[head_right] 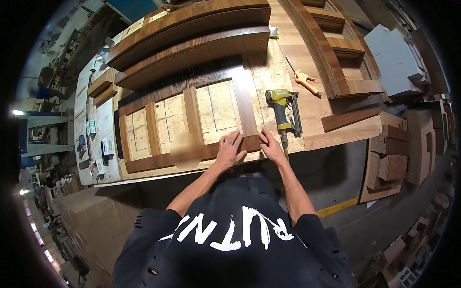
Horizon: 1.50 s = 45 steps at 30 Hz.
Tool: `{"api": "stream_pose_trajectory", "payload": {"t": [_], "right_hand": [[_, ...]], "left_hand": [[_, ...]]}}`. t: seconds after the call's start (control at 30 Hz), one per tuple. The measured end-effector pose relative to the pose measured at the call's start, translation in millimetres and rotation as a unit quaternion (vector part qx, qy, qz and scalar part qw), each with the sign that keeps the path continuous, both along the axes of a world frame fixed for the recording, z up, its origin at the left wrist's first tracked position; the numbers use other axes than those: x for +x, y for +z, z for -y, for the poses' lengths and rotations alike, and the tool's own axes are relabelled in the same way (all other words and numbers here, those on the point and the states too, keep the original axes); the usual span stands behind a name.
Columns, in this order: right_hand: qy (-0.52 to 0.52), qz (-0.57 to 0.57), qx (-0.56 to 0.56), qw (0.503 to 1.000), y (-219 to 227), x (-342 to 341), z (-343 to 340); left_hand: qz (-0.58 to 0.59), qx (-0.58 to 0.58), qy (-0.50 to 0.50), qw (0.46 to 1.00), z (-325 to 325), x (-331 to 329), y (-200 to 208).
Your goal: The person assembles a wooden furniture frame by positioning wooden strips and using a nail gun to fasten them. They repeatedly align pieces, fire nails, and adjust components on a workbench.
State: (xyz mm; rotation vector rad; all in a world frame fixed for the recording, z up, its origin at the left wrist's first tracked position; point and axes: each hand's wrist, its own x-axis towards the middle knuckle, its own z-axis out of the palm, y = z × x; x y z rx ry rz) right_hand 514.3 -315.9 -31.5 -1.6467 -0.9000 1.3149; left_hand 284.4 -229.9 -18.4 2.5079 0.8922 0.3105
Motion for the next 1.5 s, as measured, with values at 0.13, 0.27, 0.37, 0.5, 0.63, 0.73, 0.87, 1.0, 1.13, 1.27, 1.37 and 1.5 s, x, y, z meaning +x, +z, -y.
{"api": "stream_pose_trajectory", "payload": {"t": [0.13, 0.27, 0.37, 0.5, 0.63, 0.73, 0.87, 1.0, 1.13, 1.27, 1.37, 1.5], "right_hand": [[0.072, -0.022, -0.003, 0.997, 3.2, 10.7, -3.0], [0.117, -0.013, -0.002, 0.993, 25.6, 18.4, -9.5], [0.123, -0.009, 0.022, 0.992, 19.3, 30.8, -17.1], [0.135, 0.007, 0.024, 0.990, 3.6, 37.0, -10.0], [0.179, -0.020, -0.010, 0.984, 16.2, 44.0, -15.6], [0.185, -0.026, -0.001, 0.982, 16.2, 46.8, -15.6], [0.198, -0.044, 0.003, 0.979, 4.5, 47.6, -13.0], [0.208, 0.030, 0.007, 0.978, 26.6, 44.3, -16.6], [0.208, 0.012, 0.000, 0.978, 31.3, 44.9, -17.8], [0.206, -0.023, -0.016, 0.978, 30.3, 44.5, -19.0], [0.201, -0.032, -0.018, 0.979, 31.1, 40.8, -16.5], [0.177, -0.075, -0.042, 0.981, 20.2, 35.4, -11.0]], "left_hand": [[-0.023, -0.010, 0.005, 1.000, 0.0, -0.7, 2.5], [-0.054, 0.031, 0.008, 0.998, 6.6, 3.4, 1.6], [-0.067, 0.065, 0.004, 0.996, 4.4, 10.2, -1.7], [-0.086, 0.068, 0.009, 0.994, 10.9, 14.7, -2.4], [-0.098, 0.073, 0.007, 0.993, 12.6, 15.0, -3.4], [-0.113, 0.073, 0.006, 0.991, 18.9, 18.6, -6.4], [-0.099, 0.070, 0.010, 0.993, 19.2, 20.1, -9.1], [-0.100, 0.066, 0.012, 0.993, 19.8, 17.0, -8.1], [-0.113, 0.060, 0.010, 0.992, 18.2, 18.5, -9.0], [-0.119, 0.062, 0.009, 0.991, 16.3, 17.4, -7.3], [-0.121, 0.068, 0.010, 0.990, 15.1, 16.3, -7.8], [-0.103, 0.062, 0.026, 0.992, 12.7, 19.1, -0.9]]}}
